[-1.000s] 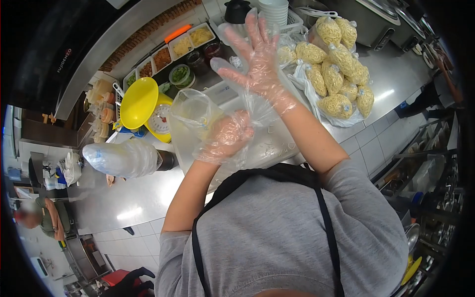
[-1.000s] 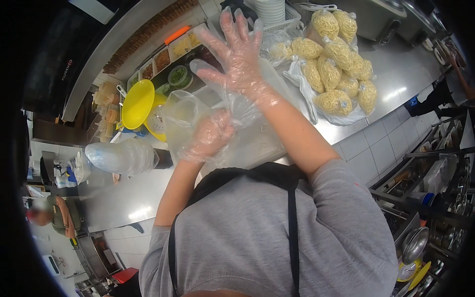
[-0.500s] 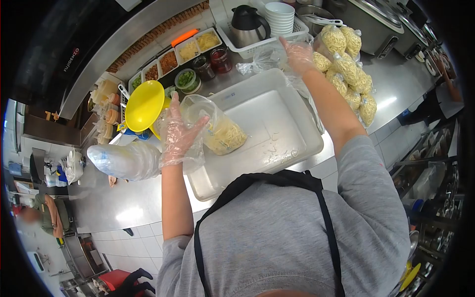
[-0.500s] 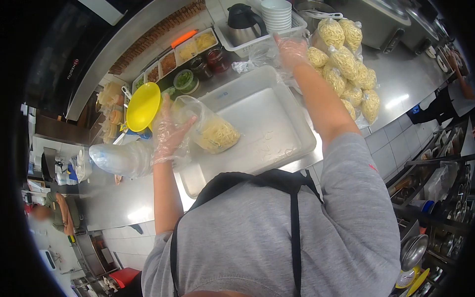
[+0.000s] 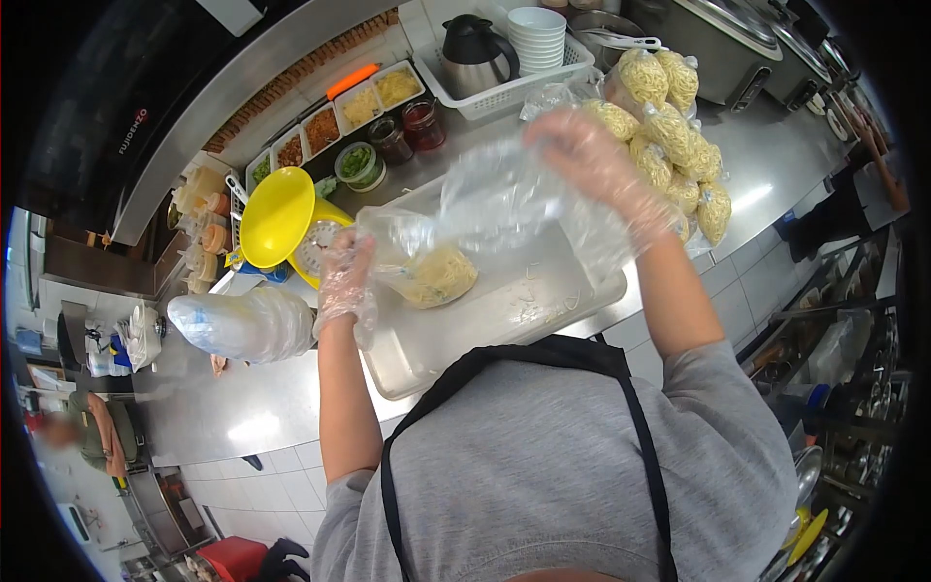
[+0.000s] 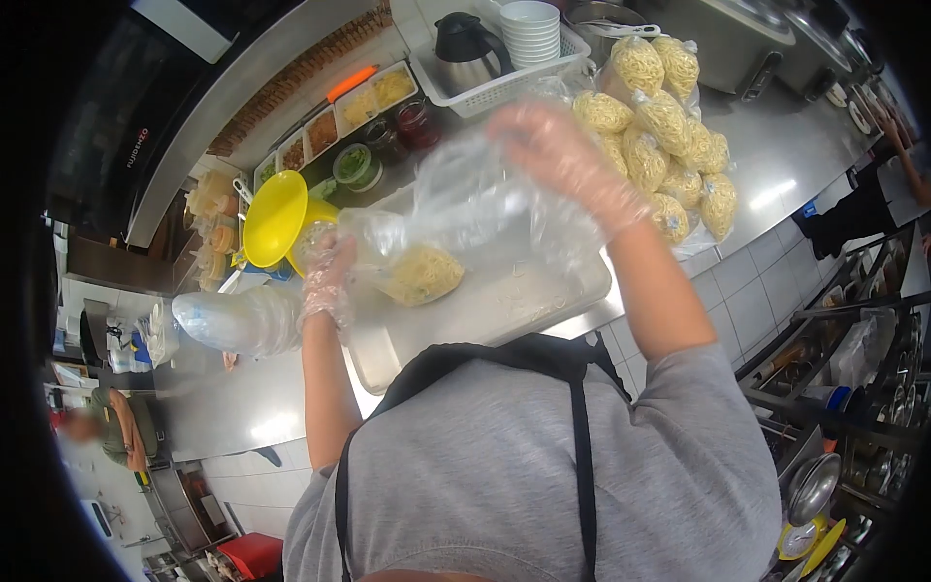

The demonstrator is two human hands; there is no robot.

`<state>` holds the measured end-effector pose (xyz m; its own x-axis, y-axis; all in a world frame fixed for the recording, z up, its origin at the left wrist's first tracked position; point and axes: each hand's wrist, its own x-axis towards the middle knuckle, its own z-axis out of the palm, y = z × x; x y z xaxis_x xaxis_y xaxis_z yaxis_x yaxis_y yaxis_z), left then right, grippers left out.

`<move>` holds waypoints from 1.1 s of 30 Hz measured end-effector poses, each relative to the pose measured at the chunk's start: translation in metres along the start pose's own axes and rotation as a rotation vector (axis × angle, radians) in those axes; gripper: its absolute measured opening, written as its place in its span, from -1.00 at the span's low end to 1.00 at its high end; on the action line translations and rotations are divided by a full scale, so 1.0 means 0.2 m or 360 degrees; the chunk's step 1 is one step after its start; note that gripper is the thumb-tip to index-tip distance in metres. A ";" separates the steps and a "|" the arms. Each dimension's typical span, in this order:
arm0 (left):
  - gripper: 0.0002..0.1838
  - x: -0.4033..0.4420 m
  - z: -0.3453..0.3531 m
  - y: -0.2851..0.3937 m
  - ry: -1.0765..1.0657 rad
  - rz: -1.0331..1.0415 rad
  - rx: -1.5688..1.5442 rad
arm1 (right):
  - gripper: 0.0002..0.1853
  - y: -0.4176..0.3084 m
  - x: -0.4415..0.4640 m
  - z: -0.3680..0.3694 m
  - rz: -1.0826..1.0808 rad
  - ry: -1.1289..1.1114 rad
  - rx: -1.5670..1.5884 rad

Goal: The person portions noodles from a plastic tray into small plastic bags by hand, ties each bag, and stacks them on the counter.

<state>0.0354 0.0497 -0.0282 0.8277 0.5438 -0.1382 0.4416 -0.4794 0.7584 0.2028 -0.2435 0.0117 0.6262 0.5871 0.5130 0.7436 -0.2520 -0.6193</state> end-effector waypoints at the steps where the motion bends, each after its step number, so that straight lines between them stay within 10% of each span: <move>1: -0.76 -0.02 -0.01 0.00 0.0049 0.0007 -0.0246 | -0.79 0.00 -0.06 0.05 -0.0018 -0.0115 -0.0138; 4: -0.83 -0.13 -0.04 0.09 0.0073 0.0022 -0.0733 | -0.69 0.01 -0.12 0.19 0.0310 -0.0848 -0.0798; 9: -0.91 -0.23 -0.06 0.28 0.0116 0.0147 -0.0922 | -0.30 -0.20 -0.14 0.28 -0.0150 -0.0530 -0.0080; 15: -0.85 -0.23 -0.17 0.32 0.0185 0.0252 -0.0910 | -0.43 -0.39 -0.03 0.50 -0.0782 -0.0506 -0.0014; 22: -0.89 -0.13 -0.16 0.06 0.0456 0.0618 0.0043 | -0.60 -0.28 0.08 0.51 -0.0447 -0.0728 -0.0033; 28: -0.70 -0.27 0.02 0.33 -0.0083 0.0555 -0.1361 | -0.55 -0.33 0.06 0.64 -0.0277 -0.0540 0.0537; 32: -0.55 -0.23 -0.11 0.34 0.0305 0.1234 -0.1052 | -0.64 -0.39 0.16 0.51 0.0229 -0.0567 0.1221; 33: -0.50 -0.25 -0.17 0.34 -0.0108 0.1239 -0.0749 | -0.68 -0.43 0.17 0.50 0.0320 -0.0490 0.1672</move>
<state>0.0121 0.0127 0.0515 0.8579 0.1352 0.4958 -0.4252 -0.3551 0.8325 0.1362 -0.1257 0.0234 0.5197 0.8113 0.2678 -0.0244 0.3274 -0.9446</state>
